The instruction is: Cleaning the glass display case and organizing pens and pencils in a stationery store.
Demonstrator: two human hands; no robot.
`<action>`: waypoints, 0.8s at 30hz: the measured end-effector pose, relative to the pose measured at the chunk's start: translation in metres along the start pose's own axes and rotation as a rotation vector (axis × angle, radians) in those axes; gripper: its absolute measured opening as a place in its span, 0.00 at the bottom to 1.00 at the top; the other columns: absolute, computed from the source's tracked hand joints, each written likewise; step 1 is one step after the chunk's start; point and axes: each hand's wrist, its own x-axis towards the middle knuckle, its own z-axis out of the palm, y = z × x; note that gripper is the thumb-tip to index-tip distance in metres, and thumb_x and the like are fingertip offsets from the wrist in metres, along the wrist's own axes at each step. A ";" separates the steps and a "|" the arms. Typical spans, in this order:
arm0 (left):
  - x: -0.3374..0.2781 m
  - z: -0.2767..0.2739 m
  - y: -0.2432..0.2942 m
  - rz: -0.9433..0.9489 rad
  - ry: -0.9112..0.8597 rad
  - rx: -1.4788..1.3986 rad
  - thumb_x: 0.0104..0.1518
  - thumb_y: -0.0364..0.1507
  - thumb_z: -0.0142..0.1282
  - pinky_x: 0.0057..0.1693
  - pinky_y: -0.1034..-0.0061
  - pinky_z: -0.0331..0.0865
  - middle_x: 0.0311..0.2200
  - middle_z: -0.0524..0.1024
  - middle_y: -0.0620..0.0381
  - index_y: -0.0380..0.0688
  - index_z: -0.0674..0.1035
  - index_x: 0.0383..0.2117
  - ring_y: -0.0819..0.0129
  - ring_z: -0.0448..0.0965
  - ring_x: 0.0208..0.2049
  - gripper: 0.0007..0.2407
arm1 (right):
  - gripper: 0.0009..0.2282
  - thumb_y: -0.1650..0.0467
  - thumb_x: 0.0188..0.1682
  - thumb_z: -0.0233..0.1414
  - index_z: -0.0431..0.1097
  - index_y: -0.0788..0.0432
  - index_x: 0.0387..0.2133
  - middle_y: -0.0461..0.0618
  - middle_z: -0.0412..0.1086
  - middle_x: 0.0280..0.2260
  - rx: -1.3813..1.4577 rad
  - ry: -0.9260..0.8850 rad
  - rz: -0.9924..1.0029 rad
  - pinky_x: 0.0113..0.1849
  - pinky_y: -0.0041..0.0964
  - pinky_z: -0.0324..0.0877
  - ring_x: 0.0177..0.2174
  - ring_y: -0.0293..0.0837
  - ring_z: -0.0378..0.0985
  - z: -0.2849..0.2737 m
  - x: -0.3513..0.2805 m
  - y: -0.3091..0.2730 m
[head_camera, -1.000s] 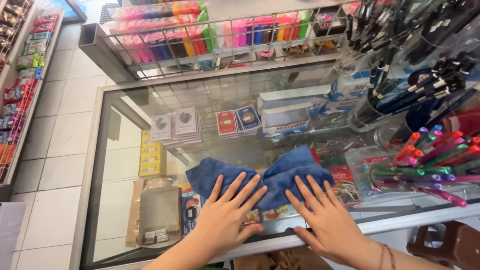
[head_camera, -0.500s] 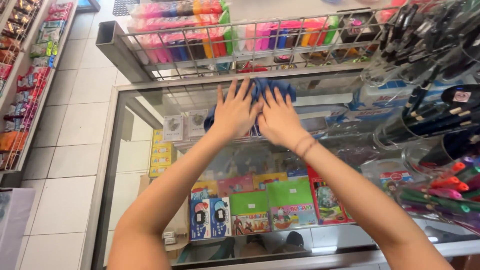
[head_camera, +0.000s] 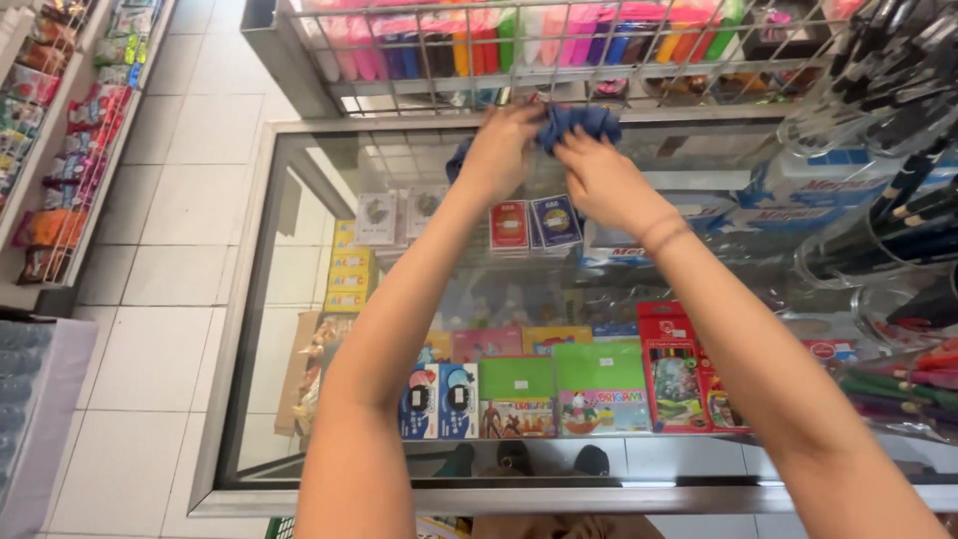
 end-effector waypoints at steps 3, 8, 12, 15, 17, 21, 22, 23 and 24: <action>-0.043 -0.008 0.012 0.174 -0.075 -0.134 0.55 0.20 0.53 0.72 0.47 0.50 0.60 0.73 0.48 0.40 0.79 0.53 0.50 0.67 0.65 0.18 | 0.16 0.74 0.47 0.50 0.71 0.65 0.50 0.67 0.68 0.53 -0.022 -0.081 -0.055 0.52 0.52 0.68 0.52 0.62 0.73 -0.040 -0.042 -0.051; -0.179 -0.093 0.100 0.314 -0.178 -0.251 0.53 0.18 0.54 0.69 0.51 0.56 0.58 0.73 0.44 0.34 0.76 0.57 0.47 0.70 0.62 0.21 | 0.17 0.75 0.41 0.52 0.71 0.65 0.46 0.64 0.71 0.49 0.026 -0.261 -0.279 0.50 0.50 0.69 0.49 0.60 0.74 -0.067 -0.158 -0.120; -0.265 -0.154 0.162 0.370 -0.390 -0.169 0.43 0.21 0.52 0.56 0.53 0.64 0.59 0.73 0.46 0.35 0.79 0.50 0.48 0.70 0.56 0.23 | 0.26 0.70 0.41 0.54 0.64 0.70 0.54 0.71 0.63 0.56 0.146 -0.440 -0.398 0.59 0.60 0.54 0.61 0.66 0.60 -0.088 -0.230 -0.173; -0.290 -0.155 0.155 0.377 -0.396 -0.109 0.54 0.25 0.53 0.57 0.60 0.67 0.65 0.70 0.49 0.35 0.76 0.59 0.53 0.69 0.56 0.23 | 0.25 0.67 0.46 0.52 0.63 0.69 0.56 0.70 0.61 0.58 0.098 -0.400 -0.375 0.59 0.64 0.50 0.63 0.66 0.56 -0.080 -0.229 -0.180; -0.257 -0.160 0.143 0.365 -0.407 -0.024 0.50 0.27 0.54 0.55 0.56 0.66 0.64 0.69 0.47 0.35 0.76 0.57 0.51 0.69 0.54 0.24 | 0.24 0.65 0.48 0.51 0.63 0.69 0.54 0.69 0.61 0.58 0.052 -0.323 -0.343 0.59 0.62 0.51 0.62 0.66 0.57 -0.063 -0.204 -0.175; -0.201 -0.150 0.096 0.214 -0.346 0.069 0.59 0.41 0.51 0.52 0.51 0.64 0.63 0.66 0.48 0.39 0.74 0.57 0.47 0.68 0.52 0.23 | 0.21 0.65 0.50 0.49 0.64 0.69 0.52 0.68 0.61 0.58 -0.050 -0.223 -0.198 0.58 0.61 0.55 0.61 0.65 0.59 -0.036 -0.125 -0.156; -0.186 -0.145 0.079 0.212 -0.345 0.072 0.59 0.41 0.51 0.52 0.51 0.64 0.63 0.66 0.48 0.39 0.74 0.57 0.47 0.68 0.52 0.23 | 0.21 0.65 0.50 0.49 0.64 0.69 0.52 0.68 0.61 0.58 -0.050 -0.222 -0.201 0.58 0.61 0.55 0.61 0.65 0.59 -0.028 -0.103 -0.149; -0.171 -0.140 0.062 0.194 -0.313 0.097 0.61 0.43 0.48 0.53 0.50 0.64 0.66 0.64 0.48 0.39 0.72 0.59 0.45 0.68 0.53 0.25 | 0.21 0.65 0.50 0.48 0.64 0.69 0.53 0.68 0.61 0.59 -0.090 -0.174 -0.189 0.58 0.62 0.55 0.61 0.65 0.59 -0.020 -0.082 -0.141; -0.155 -0.135 0.045 0.178 -0.281 0.123 0.63 0.45 0.45 0.53 0.49 0.63 0.68 0.62 0.48 0.39 0.70 0.61 0.43 0.67 0.54 0.26 | 0.22 0.66 0.51 0.47 0.63 0.69 0.54 0.68 0.61 0.59 -0.132 -0.125 -0.177 0.57 0.62 0.56 0.61 0.66 0.59 -0.013 -0.060 -0.133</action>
